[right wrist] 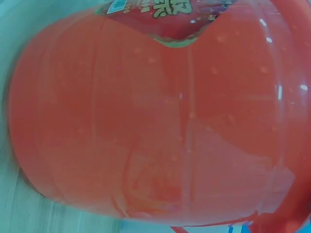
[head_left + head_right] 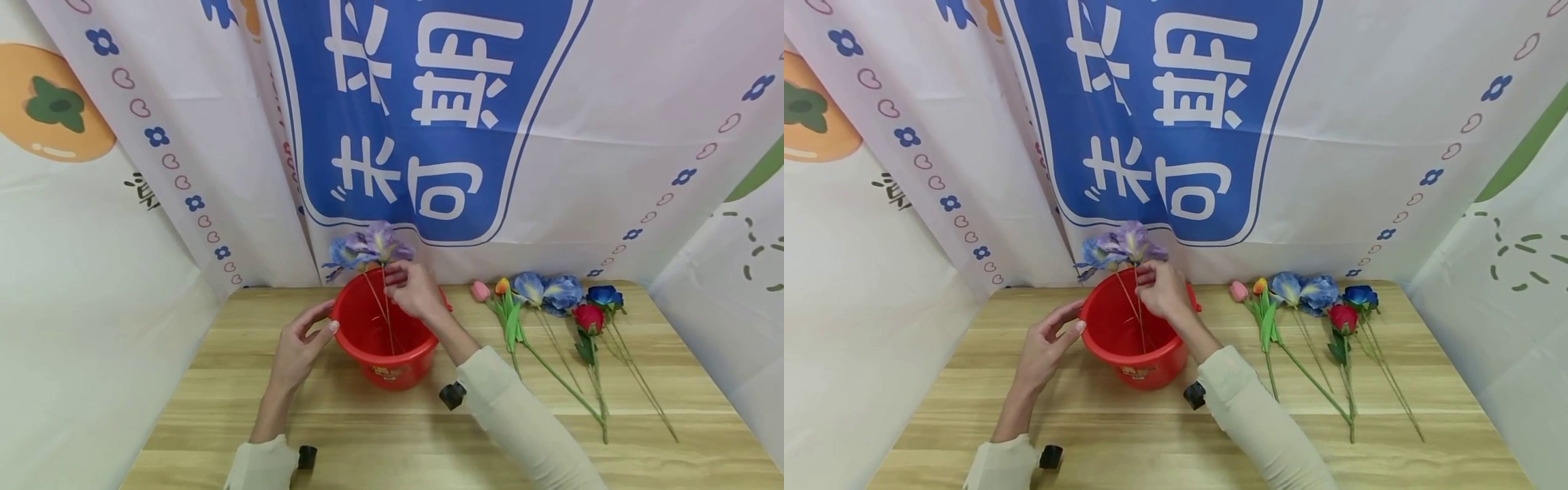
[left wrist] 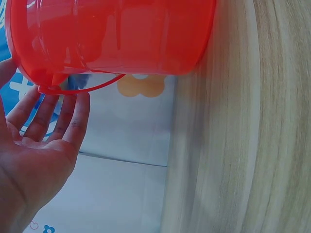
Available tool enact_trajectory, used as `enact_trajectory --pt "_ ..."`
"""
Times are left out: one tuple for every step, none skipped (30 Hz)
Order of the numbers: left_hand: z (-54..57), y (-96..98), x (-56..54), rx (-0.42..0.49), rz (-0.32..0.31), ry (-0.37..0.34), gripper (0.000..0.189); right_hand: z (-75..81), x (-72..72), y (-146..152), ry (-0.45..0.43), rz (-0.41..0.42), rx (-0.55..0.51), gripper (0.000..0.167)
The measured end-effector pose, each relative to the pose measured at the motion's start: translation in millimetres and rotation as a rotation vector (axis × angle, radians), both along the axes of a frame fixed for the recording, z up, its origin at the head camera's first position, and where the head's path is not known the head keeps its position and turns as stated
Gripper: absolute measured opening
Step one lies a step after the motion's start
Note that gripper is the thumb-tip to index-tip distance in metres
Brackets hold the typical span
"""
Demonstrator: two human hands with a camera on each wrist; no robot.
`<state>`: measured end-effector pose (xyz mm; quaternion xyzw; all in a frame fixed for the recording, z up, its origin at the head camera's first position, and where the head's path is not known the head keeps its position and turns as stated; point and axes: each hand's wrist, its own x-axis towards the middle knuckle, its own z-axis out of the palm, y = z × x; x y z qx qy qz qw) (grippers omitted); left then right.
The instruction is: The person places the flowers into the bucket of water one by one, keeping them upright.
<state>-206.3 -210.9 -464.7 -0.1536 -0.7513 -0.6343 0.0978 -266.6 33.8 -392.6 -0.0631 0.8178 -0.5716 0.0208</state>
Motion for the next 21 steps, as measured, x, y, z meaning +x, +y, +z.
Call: enact_trajectory --pt "-0.5 0.2 0.0 0.002 -0.001 0.001 0.045 0.4 0.7 1 0.002 0.001 0.017 0.037" --pt "-0.9 0.3 0.0 0.003 -0.002 0.001 0.045 0.7 1.5 1 0.003 0.004 0.03 0.037" --pt "-1.2 0.4 0.0 0.003 -0.002 0.001 0.044 1.3 2.4 2 0.003 0.007 0.042 0.037" --pt "-1.4 0.5 0.0 0.003 -0.002 0.001 0.044 2.1 3.6 3 0.004 0.01 0.052 0.038" --pt "-1.5 0.5 0.0 0.002 0.0 0.001 0.044 2.8 4.7 4 0.004 0.013 0.058 0.038" --pt "-1.4 0.6 0.0 0.0 0.001 0.001 0.044 3.7 6.0 5 0.004 0.016 0.06 0.039" --pt "-1.2 0.6 0.0 -0.002 0.003 0.001 0.044 4.3 7.2 6 0.007 0.02 0.059 0.039" --pt "-1.0 0.6 -0.1 -0.004 0.004 0.0 0.044 4.9 8.5 8 0.009 0.024 0.052 0.039" --pt "-0.7 0.7 -0.1 -0.006 0.006 0.0 0.044 5.4 9.8 9 0.012 0.025 0.049 0.039" --pt "-0.4 0.7 -0.1 -0.006 0.008 -0.001 0.045 5.5 10.9 11 0.019 0.027 0.044 0.039" --pt "-0.2 0.7 0.0 -0.007 0.009 -0.002 0.045 5.9 12.2 13 0.025 0.028 0.039 0.039" --pt "0.1 0.7 0.0 -0.009 0.008 -0.003 0.045 7.0 14.1 15 0.028 0.028 0.034 0.039" --pt "0.2 0.7 0.1 -0.009 0.008 -0.003 0.045 8.2 16.1 17 0.03 0.026 0.031 0.04" --pt "0.3 0.8 0.2 -0.01 0.007 -0.004 0.045 9.5 18.3 19 0.032 0.024 0.027 0.04" --pt "0.4 0.9 0.5 -0.01 0.009 -0.004 0.044 10.8 20.6 21 0.034 0.018 0.025 0.041" --pt "0.3 0.9 0.6 -0.009 0.009 -0.005 0.044 12.5 23.2 24 0.035 0.016 0.022 0.041" --pt "0.3 1.0 0.7 -0.009 0.01 -0.006 0.044 14.6 26.0 27 0.035 0.012 0.014 0.041" --pt "0.3 1.1 0.8 -0.009 0.012 -0.005 0.044 16.5 28.5 29 0.034 0.006 0.006 0.042" --pt "0.3 1.1 0.9 -0.008 0.014 -0.006 0.044 17.6 30.4 33 0.038 0.002 0.0 0.042" --pt "0.4 1.2 0.8 -0.006 0.015 -0.006 0.044 18.7 32.3 36 0.039 -0.002 -0.01 0.043" --pt "0.4 1.2 0.7 -0.005 0.017 -0.006 0.044 19.7 34.0 40 0.04 -0.004 -0.026 0.043"
